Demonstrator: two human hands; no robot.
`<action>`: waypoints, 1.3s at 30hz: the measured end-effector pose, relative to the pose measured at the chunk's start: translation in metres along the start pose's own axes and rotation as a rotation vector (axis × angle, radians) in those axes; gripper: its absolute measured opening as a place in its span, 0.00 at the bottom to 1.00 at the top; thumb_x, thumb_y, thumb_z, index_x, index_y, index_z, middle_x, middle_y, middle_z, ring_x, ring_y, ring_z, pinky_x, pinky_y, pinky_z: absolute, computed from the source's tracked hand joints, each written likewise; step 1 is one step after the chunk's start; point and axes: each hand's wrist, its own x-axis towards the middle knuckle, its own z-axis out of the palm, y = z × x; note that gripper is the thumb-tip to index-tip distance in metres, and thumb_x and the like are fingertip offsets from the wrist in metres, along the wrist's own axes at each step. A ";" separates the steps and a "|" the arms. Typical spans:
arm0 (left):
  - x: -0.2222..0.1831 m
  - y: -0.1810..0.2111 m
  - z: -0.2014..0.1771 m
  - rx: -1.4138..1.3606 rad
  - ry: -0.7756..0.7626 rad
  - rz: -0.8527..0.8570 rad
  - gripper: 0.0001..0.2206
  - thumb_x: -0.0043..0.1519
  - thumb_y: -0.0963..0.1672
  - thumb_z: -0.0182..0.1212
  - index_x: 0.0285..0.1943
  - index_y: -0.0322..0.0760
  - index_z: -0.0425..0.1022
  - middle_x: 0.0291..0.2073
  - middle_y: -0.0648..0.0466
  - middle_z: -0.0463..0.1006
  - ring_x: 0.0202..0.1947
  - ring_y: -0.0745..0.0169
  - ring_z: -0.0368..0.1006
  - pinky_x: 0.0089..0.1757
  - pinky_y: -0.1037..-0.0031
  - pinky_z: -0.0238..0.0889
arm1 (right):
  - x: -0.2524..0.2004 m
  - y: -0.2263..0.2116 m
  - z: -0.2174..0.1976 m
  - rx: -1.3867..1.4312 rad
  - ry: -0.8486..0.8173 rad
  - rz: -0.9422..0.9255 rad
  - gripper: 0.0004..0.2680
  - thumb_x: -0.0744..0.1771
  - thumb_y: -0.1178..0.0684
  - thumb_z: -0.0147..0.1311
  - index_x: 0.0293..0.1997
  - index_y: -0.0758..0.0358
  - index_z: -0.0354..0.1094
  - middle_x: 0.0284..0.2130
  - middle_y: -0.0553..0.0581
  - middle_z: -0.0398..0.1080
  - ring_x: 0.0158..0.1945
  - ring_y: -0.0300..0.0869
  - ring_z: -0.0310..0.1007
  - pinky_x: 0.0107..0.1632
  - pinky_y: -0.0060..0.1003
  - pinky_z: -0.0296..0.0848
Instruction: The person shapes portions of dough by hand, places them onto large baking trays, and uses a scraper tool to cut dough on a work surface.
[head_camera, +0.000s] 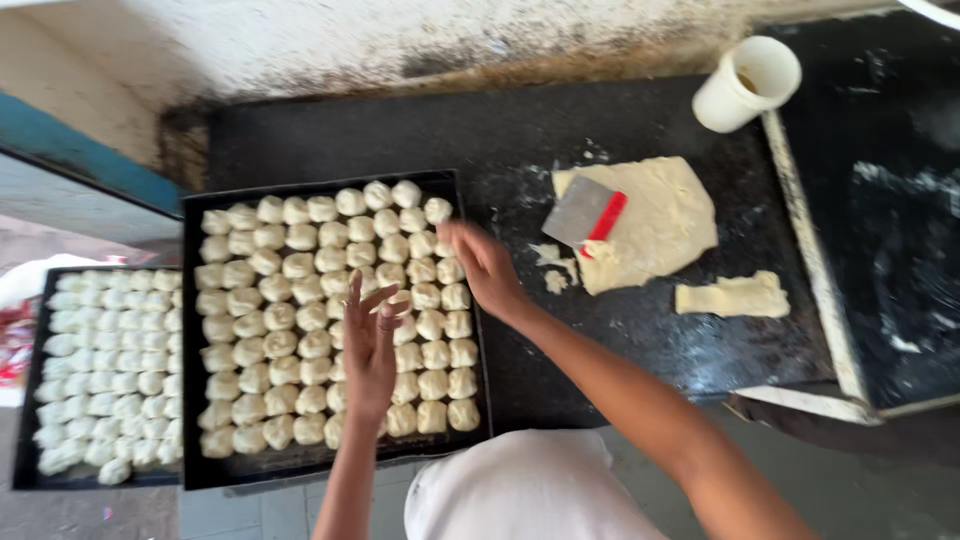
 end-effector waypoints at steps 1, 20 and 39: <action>0.000 -0.004 -0.004 0.065 -0.012 -0.016 0.22 0.72 0.43 0.49 0.76 0.36 0.52 0.60 0.44 0.76 0.55 0.54 0.78 0.51 0.65 0.74 | -0.031 0.003 -0.013 -0.043 -0.052 0.038 0.12 0.74 0.53 0.42 0.64 0.63 0.66 0.52 0.58 0.75 0.59 0.46 0.76 0.60 0.41 0.76; -0.017 0.010 0.076 0.086 -0.370 0.045 0.08 0.65 0.40 0.63 0.50 0.28 0.75 0.48 0.47 0.83 0.47 0.57 0.81 0.47 0.69 0.74 | -0.212 0.094 -0.304 -1.381 0.261 0.539 0.19 0.69 0.33 0.53 0.57 0.55 0.70 0.77 0.58 0.50 0.75 0.59 0.41 0.66 0.69 0.46; -0.017 -0.041 0.141 -0.025 -0.549 -0.404 0.27 0.60 0.45 0.67 0.67 0.31 0.66 0.48 0.43 0.78 0.47 0.52 0.75 0.47 0.63 0.71 | -0.114 -0.057 -0.120 -0.409 -0.249 0.239 0.27 0.61 0.43 0.68 0.61 0.63 0.58 0.49 0.61 0.74 0.52 0.48 0.74 0.51 0.41 0.73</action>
